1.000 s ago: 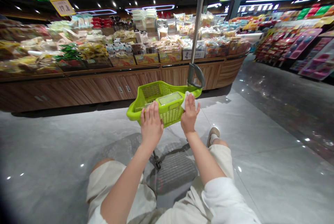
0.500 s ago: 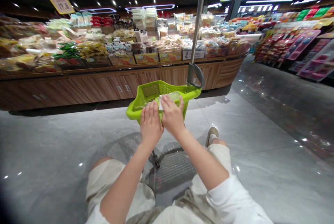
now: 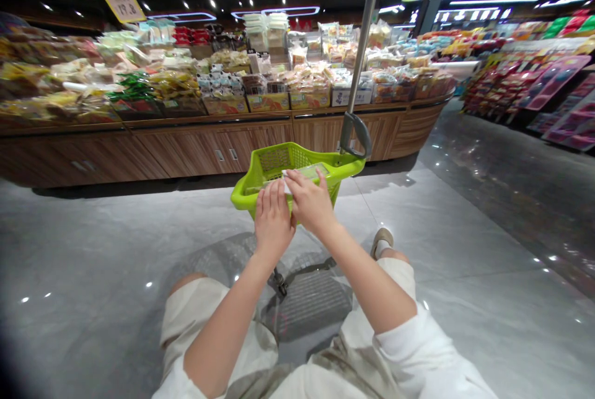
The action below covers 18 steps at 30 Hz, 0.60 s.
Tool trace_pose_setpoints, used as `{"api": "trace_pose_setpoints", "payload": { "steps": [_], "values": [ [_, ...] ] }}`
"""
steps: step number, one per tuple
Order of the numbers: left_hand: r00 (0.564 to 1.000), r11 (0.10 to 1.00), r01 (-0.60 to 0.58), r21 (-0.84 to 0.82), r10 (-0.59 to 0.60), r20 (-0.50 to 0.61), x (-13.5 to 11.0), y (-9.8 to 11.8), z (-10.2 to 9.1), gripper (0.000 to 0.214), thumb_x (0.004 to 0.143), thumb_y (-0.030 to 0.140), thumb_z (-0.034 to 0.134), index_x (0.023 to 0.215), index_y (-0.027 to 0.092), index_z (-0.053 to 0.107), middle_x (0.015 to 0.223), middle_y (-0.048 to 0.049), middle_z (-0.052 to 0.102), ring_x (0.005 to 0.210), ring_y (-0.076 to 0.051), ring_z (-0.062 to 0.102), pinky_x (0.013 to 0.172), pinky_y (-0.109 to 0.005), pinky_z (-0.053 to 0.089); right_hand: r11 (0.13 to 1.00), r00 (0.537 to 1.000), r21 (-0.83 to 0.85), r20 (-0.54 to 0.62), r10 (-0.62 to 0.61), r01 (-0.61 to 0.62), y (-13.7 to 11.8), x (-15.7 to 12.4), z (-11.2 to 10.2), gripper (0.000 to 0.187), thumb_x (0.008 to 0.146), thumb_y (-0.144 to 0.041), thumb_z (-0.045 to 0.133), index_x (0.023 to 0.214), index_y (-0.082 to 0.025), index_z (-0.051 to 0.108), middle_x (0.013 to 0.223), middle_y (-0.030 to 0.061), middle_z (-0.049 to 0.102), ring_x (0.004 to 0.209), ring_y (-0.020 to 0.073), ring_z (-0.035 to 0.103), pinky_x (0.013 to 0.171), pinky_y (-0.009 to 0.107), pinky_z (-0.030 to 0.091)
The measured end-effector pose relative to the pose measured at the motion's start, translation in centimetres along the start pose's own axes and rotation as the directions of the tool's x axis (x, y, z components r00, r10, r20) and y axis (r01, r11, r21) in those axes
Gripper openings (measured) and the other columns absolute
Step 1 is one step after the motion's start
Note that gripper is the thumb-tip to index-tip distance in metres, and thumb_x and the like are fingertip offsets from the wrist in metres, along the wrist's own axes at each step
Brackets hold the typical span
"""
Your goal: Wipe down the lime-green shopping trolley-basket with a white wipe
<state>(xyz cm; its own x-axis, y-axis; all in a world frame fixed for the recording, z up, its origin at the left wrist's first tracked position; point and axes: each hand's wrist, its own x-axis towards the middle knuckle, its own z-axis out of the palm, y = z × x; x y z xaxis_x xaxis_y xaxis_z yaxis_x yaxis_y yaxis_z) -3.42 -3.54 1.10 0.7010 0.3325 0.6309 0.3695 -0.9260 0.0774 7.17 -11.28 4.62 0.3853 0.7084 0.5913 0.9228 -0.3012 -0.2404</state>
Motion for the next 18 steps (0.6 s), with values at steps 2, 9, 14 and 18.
{"api": "trace_pose_setpoints", "payload": {
  "steps": [2,9,14,18],
  "values": [
    [1.000,1.000,-0.013,-0.014,0.013,0.010,-0.1,-0.1,0.0,0.074,0.084,0.018,0.056,0.150,0.002,0.028,0.154,-0.0197,0.039,0.145,-0.029,0.033,0.123,-0.046,0.024,0.987,0.986,-0.011,-0.042,0.162,-0.162,1.5,0.2,-0.7,0.050,0.086,-0.009,0.037,0.124,-0.026,0.064,0.140,0.0036,0.060,0.130,0.0204,0.054,0.120,0.056,0.012],
    [1.000,1.000,0.005,-0.005,-0.005,-0.027,-0.1,0.1,0.4,0.068,0.088,0.018,0.050,0.151,0.004,0.028,0.152,-0.0191,0.042,0.145,-0.029,0.034,0.123,-0.047,0.023,0.997,0.996,-0.051,-0.073,0.058,-0.062,0.0,-0.8,-0.1,0.052,0.085,-0.008,0.039,0.131,-0.017,0.061,0.145,0.0114,0.055,0.138,0.0222,0.046,0.120,0.049,0.017],
    [1.000,1.000,-0.024,-0.010,0.024,-0.007,-0.3,-0.1,0.2,0.073,0.085,0.018,0.055,0.150,0.001,0.027,0.153,-0.0199,0.040,0.145,-0.029,0.034,0.124,-0.045,0.022,0.993,0.976,-0.010,-0.183,0.115,-0.119,2.3,-1.8,0.6,0.057,0.085,-0.006,0.035,0.133,-0.026,0.059,0.142,0.0045,0.059,0.134,0.0188,0.051,0.121,0.052,0.009],
    [1.000,1.000,-0.014,-0.014,0.014,-0.003,-0.2,0.0,0.2,0.076,0.083,0.020,0.057,0.150,0.000,0.027,0.153,-0.0207,0.040,0.144,-0.030,0.035,0.123,-0.047,0.023,0.965,0.906,-0.011,-0.349,0.241,-0.261,3.3,-2.4,1.7,0.061,0.084,-0.005,0.033,0.139,-0.023,0.053,0.147,0.0091,0.053,0.139,0.0206,0.045,0.117,0.051,0.021]
  ]
}}
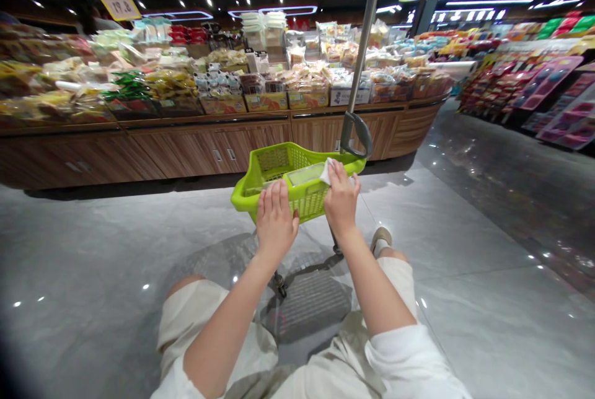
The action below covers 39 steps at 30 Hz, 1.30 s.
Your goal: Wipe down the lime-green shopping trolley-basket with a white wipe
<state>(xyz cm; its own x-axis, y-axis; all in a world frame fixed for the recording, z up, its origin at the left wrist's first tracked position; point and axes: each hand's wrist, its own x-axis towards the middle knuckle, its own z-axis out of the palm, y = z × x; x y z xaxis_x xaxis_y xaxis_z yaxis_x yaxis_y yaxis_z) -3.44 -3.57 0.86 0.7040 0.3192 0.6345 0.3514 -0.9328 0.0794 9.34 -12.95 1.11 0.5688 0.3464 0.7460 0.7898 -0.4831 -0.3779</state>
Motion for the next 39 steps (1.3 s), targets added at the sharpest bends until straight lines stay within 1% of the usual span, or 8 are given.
{"api": "trace_pose_setpoints", "payload": {
  "steps": [5,11,17,23,28,32,34,39],
  "values": [
    [1.000,1.000,-0.003,0.021,0.003,-0.012,0.0,0.0,0.0,0.068,0.087,0.016,0.049,0.150,0.003,0.029,0.153,-0.0190,0.041,0.146,-0.029,0.033,0.123,-0.046,0.023,0.910,0.907,0.056,0.077,-0.415,0.411,-1.7,-2.9,0.9,0.058,0.091,-0.009,0.036,0.147,-0.022,0.044,0.150,0.0100,0.049,0.143,0.0169,0.039,0.121,0.042,0.016],
    [1.000,1.000,-0.013,-0.018,0.013,-0.013,0.0,0.0,0.0,0.077,0.082,0.018,0.057,0.151,0.004,0.026,0.153,-0.0196,0.040,0.144,-0.031,0.036,0.122,-0.048,0.025,0.993,0.973,-0.058,-0.198,-0.117,0.107,1.6,-3.5,2.8,0.066,0.092,-0.008,0.030,0.155,-0.026,0.027,0.154,0.0131,0.042,0.144,0.0209,0.039,0.120,0.056,0.007],
    [1.000,1.000,-0.007,0.006,0.007,-0.012,-0.1,0.0,0.1,0.070,0.085,0.016,0.053,0.150,0.003,0.030,0.154,-0.0191,0.040,0.145,-0.029,0.033,0.123,-0.047,0.023,0.879,0.879,-0.017,-0.016,-0.476,0.476,1.2,-5.1,4.0,0.061,0.095,-0.008,0.035,0.153,-0.028,0.034,0.147,0.0090,0.053,0.142,0.0156,0.040,0.123,0.043,0.010],
    [1.000,1.000,-0.006,-0.010,0.006,-0.012,0.0,0.2,0.2,0.077,0.082,0.020,0.058,0.150,0.002,0.027,0.154,-0.0199,0.040,0.144,-0.030,0.034,0.123,-0.047,0.023,0.992,0.953,-0.041,-0.278,-0.123,0.116,3.5,-4.7,4.5,0.066,0.093,-0.006,0.029,0.156,-0.025,0.025,0.157,0.0129,0.037,0.148,0.0172,0.028,0.123,0.051,0.006],
    [1.000,1.000,0.002,0.003,-0.002,-0.008,-0.1,0.2,0.0,0.072,0.084,0.018,0.055,0.150,0.002,0.029,0.154,-0.0193,0.040,0.144,-0.030,0.034,0.123,-0.046,0.022,0.892,0.888,-0.021,-0.083,-0.452,0.451,2.4,-5.4,4.7,0.062,0.094,-0.007,0.035,0.152,-0.027,0.036,0.146,0.0079,0.054,0.145,0.0132,0.035,0.124,0.043,0.008],
    [1.000,1.000,-0.014,-0.023,0.014,0.001,-0.1,0.1,0.0,0.077,0.082,0.019,0.057,0.151,0.003,0.026,0.154,-0.0198,0.039,0.144,-0.030,0.034,0.122,-0.047,0.024,0.985,0.968,-0.044,-0.183,-0.174,0.168,3.2,-4.7,4.1,0.061,0.094,-0.007,0.030,0.152,-0.023,0.036,0.153,0.0146,0.044,0.145,0.0173,0.035,0.122,0.050,0.009],
    [1.000,1.000,-0.002,-0.028,0.002,0.000,-0.1,0.1,0.1,0.078,0.082,0.020,0.058,0.151,0.003,0.026,0.154,-0.0209,0.040,0.144,-0.030,0.034,0.122,-0.049,0.025,0.998,0.965,-0.009,-0.256,-0.060,0.060,2.7,-4.5,4.1,0.063,0.093,-0.007,0.027,0.154,-0.021,0.030,0.156,0.0166,0.038,0.148,0.0184,0.029,0.121,0.054,0.013],
    [1.000,1.000,0.008,-0.002,-0.008,-0.003,-0.1,0.1,0.0,0.069,0.085,0.017,0.052,0.149,0.002,0.030,0.154,-0.0205,0.040,0.145,-0.030,0.033,0.122,-0.048,0.024,0.897,0.897,0.042,-0.043,-0.439,0.441,0.4,-4.8,3.7,0.058,0.093,-0.008,0.034,0.147,-0.025,0.044,0.145,0.0105,0.055,0.144,0.0155,0.038,0.122,0.045,0.018]
  ]
}}
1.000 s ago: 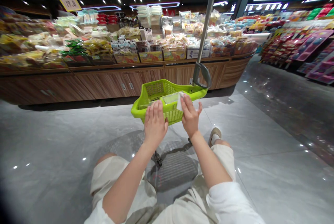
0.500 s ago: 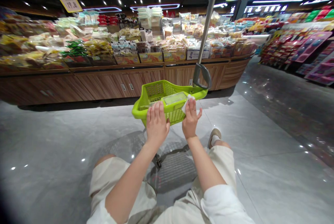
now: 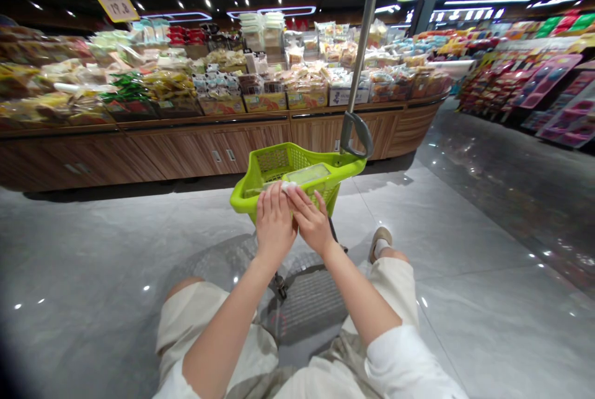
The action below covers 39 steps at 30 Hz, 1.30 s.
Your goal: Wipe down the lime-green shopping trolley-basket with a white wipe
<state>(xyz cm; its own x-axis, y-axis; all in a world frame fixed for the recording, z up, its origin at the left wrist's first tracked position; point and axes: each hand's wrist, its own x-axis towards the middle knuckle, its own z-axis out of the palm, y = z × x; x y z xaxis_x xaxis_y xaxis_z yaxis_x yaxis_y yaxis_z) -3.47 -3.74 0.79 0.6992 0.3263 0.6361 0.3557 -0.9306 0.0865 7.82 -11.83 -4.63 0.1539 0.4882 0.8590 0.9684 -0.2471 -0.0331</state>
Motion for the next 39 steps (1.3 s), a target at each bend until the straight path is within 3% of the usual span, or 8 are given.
{"api": "trace_pose_setpoints", "payload": {
  "steps": [6,8,13,19,24,31,36,39],
  "values": [
    [1.000,1.000,-0.020,-0.017,0.020,0.009,0.1,0.0,-0.1,0.076,0.083,0.019,0.058,0.151,0.002,0.027,0.154,-0.0199,0.039,0.144,-0.030,0.035,0.122,-0.047,0.024,0.922,0.923,-0.077,-0.100,0.371,-0.379,2.9,1.7,-2.3,0.061,0.089,-0.008,0.030,0.145,-0.025,0.047,0.149,0.0103,0.050,0.138,0.0185,0.047,0.120,0.052,0.012],
    [1.000,1.000,-0.007,-0.013,0.007,0.004,0.1,0.1,0.1,0.077,0.083,0.019,0.057,0.151,0.002,0.027,0.154,-0.0203,0.039,0.144,-0.031,0.035,0.122,-0.048,0.024,0.922,0.922,-0.053,-0.080,0.378,-0.383,1.8,2.9,-2.8,0.061,0.087,-0.008,0.031,0.142,-0.026,0.050,0.146,0.0080,0.054,0.137,0.0186,0.049,0.120,0.053,0.009],
    [1.000,1.000,0.016,0.000,-0.016,-0.007,0.0,0.2,0.0,0.068,0.088,0.019,0.050,0.151,0.003,0.028,0.152,-0.0207,0.042,0.145,-0.030,0.034,0.122,-0.049,0.025,0.991,0.964,0.046,0.241,0.114,-0.129,-1.1,5.7,-4.2,0.055,0.086,-0.008,0.038,0.136,-0.025,0.057,0.144,0.0057,0.057,0.136,0.0182,0.049,0.123,0.047,0.003],
    [1.000,1.000,0.012,0.000,-0.012,0.000,0.0,0.3,-0.1,0.077,0.082,0.019,0.057,0.151,0.002,0.027,0.153,-0.0198,0.041,0.143,-0.031,0.036,0.122,-0.048,0.025,0.893,0.883,-0.134,0.146,0.447,-0.430,2.2,6.4,-5.2,0.051,0.086,-0.006,0.036,0.125,-0.025,0.063,0.137,0.0071,0.062,0.133,0.0242,0.052,0.117,0.063,0.006],
    [1.000,1.000,0.029,0.007,-0.029,-0.010,-0.1,0.5,0.1,0.069,0.087,0.017,0.048,0.152,0.005,0.027,0.153,-0.0191,0.042,0.145,-0.028,0.034,0.122,-0.048,0.025,0.989,0.947,0.032,0.293,0.132,-0.148,-0.9,6.2,-4.8,0.054,0.086,-0.008,0.039,0.134,-0.022,0.058,0.145,0.0077,0.055,0.138,0.0194,0.046,0.122,0.048,0.012],
    [1.000,1.000,0.009,0.010,-0.009,-0.011,-0.1,0.5,0.0,0.076,0.082,0.018,0.057,0.151,0.002,0.028,0.153,-0.0198,0.041,0.142,-0.030,0.036,0.122,-0.047,0.024,0.881,0.872,-0.108,0.129,0.473,-0.461,3.2,6.5,-5.2,0.051,0.085,-0.006,0.035,0.123,-0.022,0.065,0.135,0.0098,0.063,0.131,0.0243,0.053,0.117,0.061,0.012],
    [0.999,0.999,0.034,0.018,-0.033,-0.022,0.1,0.7,0.1,0.064,0.089,0.016,0.047,0.150,0.006,0.032,0.150,-0.0189,0.046,0.142,-0.028,0.039,0.121,-0.048,0.027,0.987,0.951,0.022,0.274,0.145,-0.157,-1.9,6.4,-4.5,0.052,0.087,-0.008,0.039,0.133,-0.019,0.058,0.146,0.0086,0.054,0.140,0.0194,0.043,0.121,0.045,0.016],
    [0.999,1.000,0.023,0.021,-0.023,-0.025,0.0,0.4,0.0,0.065,0.088,0.016,0.049,0.150,0.007,0.032,0.150,-0.0181,0.046,0.141,-0.029,0.040,0.120,-0.048,0.028,0.988,0.950,0.045,0.285,0.131,-0.149,-0.7,6.3,-4.9,0.051,0.087,-0.010,0.040,0.132,-0.024,0.059,0.144,0.0052,0.056,0.136,0.0190,0.048,0.121,0.047,0.014]
  ]
}}
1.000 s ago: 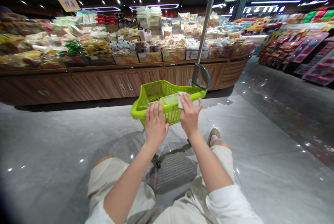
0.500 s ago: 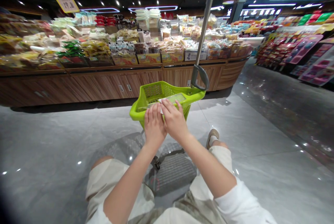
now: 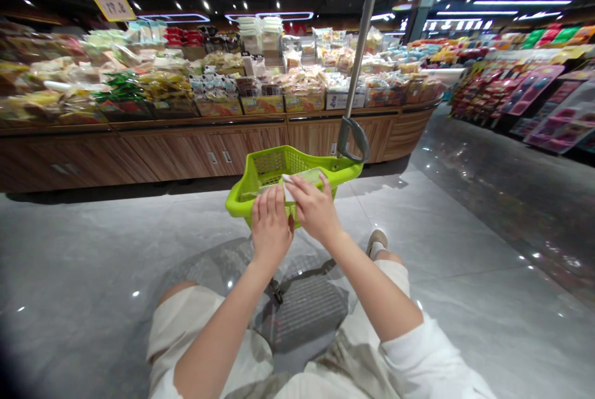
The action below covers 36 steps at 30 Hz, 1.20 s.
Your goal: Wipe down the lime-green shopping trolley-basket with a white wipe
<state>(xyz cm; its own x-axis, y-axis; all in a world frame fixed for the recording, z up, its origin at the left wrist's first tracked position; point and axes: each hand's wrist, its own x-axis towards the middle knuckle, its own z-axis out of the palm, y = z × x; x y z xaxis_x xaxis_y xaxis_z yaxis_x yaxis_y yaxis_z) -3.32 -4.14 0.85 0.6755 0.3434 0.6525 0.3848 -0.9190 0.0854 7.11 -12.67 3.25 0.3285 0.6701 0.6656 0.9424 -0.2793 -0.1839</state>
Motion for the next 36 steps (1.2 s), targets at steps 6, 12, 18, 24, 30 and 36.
{"api": "trace_pose_setpoints", "payload": {
  "steps": [6,12,18,24,30,36],
  "values": [
    [1.000,1.000,-0.013,-0.001,0.013,-0.004,-0.1,0.1,0.1,0.075,0.082,0.017,0.056,0.151,0.005,0.029,0.152,-0.0184,0.043,0.141,-0.030,0.040,0.120,-0.048,0.028,0.931,0.919,-0.011,-0.165,0.358,-0.365,5.2,0.5,-0.8,0.048,0.086,-0.008,0.035,0.121,-0.021,0.066,0.135,0.0088,0.064,0.130,0.0227,0.055,0.117,0.058,0.017],
    [1.000,1.000,0.005,0.028,-0.004,-0.003,0.1,0.3,0.2,0.062,0.090,0.018,0.047,0.149,0.005,0.034,0.149,-0.0189,0.047,0.140,-0.029,0.041,0.120,-0.048,0.028,1.000,0.999,0.013,-0.028,0.019,-0.018,-1.6,0.5,0.8,0.046,0.089,-0.011,0.039,0.129,-0.018,0.061,0.143,0.0084,0.057,0.137,0.0189,0.047,0.121,0.043,0.019],
    [1.000,1.000,-0.008,0.008,0.008,-0.001,0.1,0.2,-0.1,0.073,0.083,0.016,0.055,0.150,0.005,0.031,0.151,-0.0177,0.044,0.140,-0.030,0.040,0.120,-0.048,0.028,0.967,0.960,0.009,-0.117,0.253,-0.254,4.7,0.9,-1.0,0.043,0.089,-0.011,0.038,0.115,-0.025,0.069,0.129,0.0048,0.068,0.125,0.0208,0.058,0.119,0.057,0.012],
    [1.000,0.999,-0.002,0.049,0.002,-0.004,0.1,0.3,0.2,0.067,0.088,0.018,0.051,0.150,0.004,0.033,0.150,-0.0184,0.045,0.140,-0.029,0.040,0.120,-0.047,0.028,0.988,0.980,-0.027,-0.134,0.146,-0.151,0.2,0.2,0.6,0.048,0.089,-0.009,0.037,0.129,-0.018,0.061,0.142,0.0102,0.058,0.137,0.0214,0.047,0.121,0.051,0.011],
    [1.000,0.998,-0.028,0.062,0.027,0.007,-0.1,-0.2,0.1,0.069,0.086,0.019,0.054,0.150,0.005,0.033,0.151,-0.0178,0.045,0.140,-0.028,0.040,0.120,-0.046,0.028,0.996,0.988,-0.001,-0.125,0.090,-0.091,2.5,-0.4,0.1,0.046,0.089,-0.011,0.038,0.125,-0.024,0.063,0.137,0.0053,0.062,0.131,0.0187,0.054,0.121,0.050,0.009],
    [1.000,0.998,-0.005,0.066,0.005,-0.012,0.1,0.3,0.5,0.071,0.085,0.019,0.057,0.149,0.003,0.033,0.150,-0.0195,0.045,0.139,-0.029,0.041,0.120,-0.047,0.029,0.960,0.938,-0.043,-0.228,0.261,-0.278,2.1,0.1,0.5,0.045,0.089,-0.009,0.035,0.121,-0.019,0.064,0.135,0.0104,0.063,0.131,0.0220,0.054,0.119,0.055,0.011]
  ]
}}
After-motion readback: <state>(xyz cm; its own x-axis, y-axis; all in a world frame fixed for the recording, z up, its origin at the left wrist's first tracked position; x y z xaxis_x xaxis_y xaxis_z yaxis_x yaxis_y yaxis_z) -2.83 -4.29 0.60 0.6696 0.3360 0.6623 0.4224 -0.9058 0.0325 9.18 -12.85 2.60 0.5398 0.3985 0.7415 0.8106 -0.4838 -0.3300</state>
